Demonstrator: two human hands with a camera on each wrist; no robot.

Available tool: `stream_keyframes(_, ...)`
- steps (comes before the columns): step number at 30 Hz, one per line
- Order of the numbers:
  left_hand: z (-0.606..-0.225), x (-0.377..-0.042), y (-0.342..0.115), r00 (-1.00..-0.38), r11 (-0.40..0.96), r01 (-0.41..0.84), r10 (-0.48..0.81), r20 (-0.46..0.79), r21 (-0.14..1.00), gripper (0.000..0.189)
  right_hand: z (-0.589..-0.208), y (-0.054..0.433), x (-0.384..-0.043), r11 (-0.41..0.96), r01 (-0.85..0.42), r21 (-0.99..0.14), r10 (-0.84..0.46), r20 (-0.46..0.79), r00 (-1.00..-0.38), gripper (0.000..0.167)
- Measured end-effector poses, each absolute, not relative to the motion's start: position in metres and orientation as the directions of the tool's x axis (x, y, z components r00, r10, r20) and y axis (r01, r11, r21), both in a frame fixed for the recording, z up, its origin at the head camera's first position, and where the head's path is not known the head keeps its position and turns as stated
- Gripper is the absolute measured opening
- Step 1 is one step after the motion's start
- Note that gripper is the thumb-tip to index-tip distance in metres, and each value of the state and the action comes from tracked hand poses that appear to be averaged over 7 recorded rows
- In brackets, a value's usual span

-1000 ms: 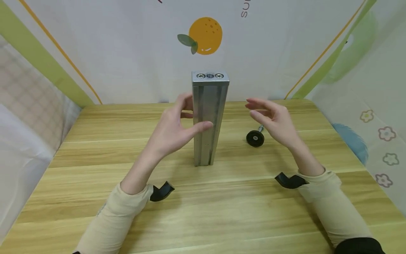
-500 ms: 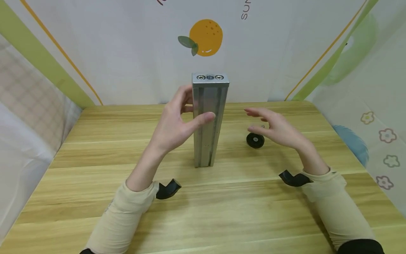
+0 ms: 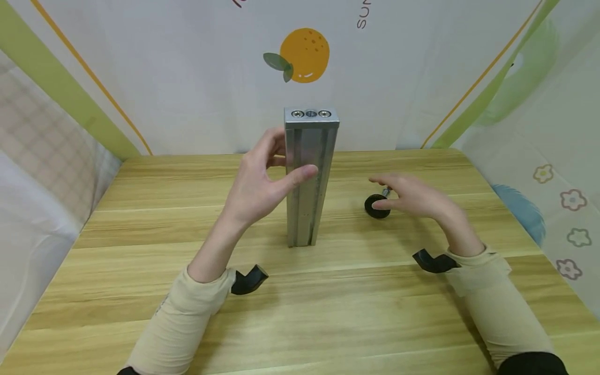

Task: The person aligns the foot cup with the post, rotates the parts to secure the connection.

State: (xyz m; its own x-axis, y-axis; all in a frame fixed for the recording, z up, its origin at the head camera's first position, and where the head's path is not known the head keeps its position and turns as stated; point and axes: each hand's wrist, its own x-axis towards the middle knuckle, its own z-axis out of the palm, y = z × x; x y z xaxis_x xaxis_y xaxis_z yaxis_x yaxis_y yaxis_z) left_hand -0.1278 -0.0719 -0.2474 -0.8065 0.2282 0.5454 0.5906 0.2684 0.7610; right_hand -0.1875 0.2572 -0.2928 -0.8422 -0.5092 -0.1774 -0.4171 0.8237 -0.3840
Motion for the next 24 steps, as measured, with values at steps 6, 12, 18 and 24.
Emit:
stream_keyframes(6, -0.248, -0.128, -0.072, -0.802, 0.26, 0.596, 0.235, 0.549, 0.76, 0.053, -0.297, 0.255, -0.188, 0.841, -0.408, -0.354, -0.498, -0.216, -0.84, 0.064)
stream_keyframes(12, -0.248, -0.127, -0.072, -0.803, 0.262, 0.595, 0.234, 0.549, 0.759, 0.053, -0.301, 0.254, -0.188, 0.825, -0.452, -0.34, -0.533, -0.2, -0.822, 0.057)
stream_keyframes(18, -0.248, -0.128, -0.071, -0.806, 0.274, 0.591, 0.233, 0.544, 0.759, 0.053, -0.306, 0.253, -0.188, 0.827, -0.467, -0.313, -0.537, -0.194, -0.821, 0.056)
stream_keyframes(24, -0.248, -0.127, -0.072, -0.808, 0.281, 0.588, 0.23, 0.542, 0.758, 0.055, -0.308, 0.251, -0.187, 0.833, -0.475, -0.285, -0.533, -0.18, -0.827, 0.06)
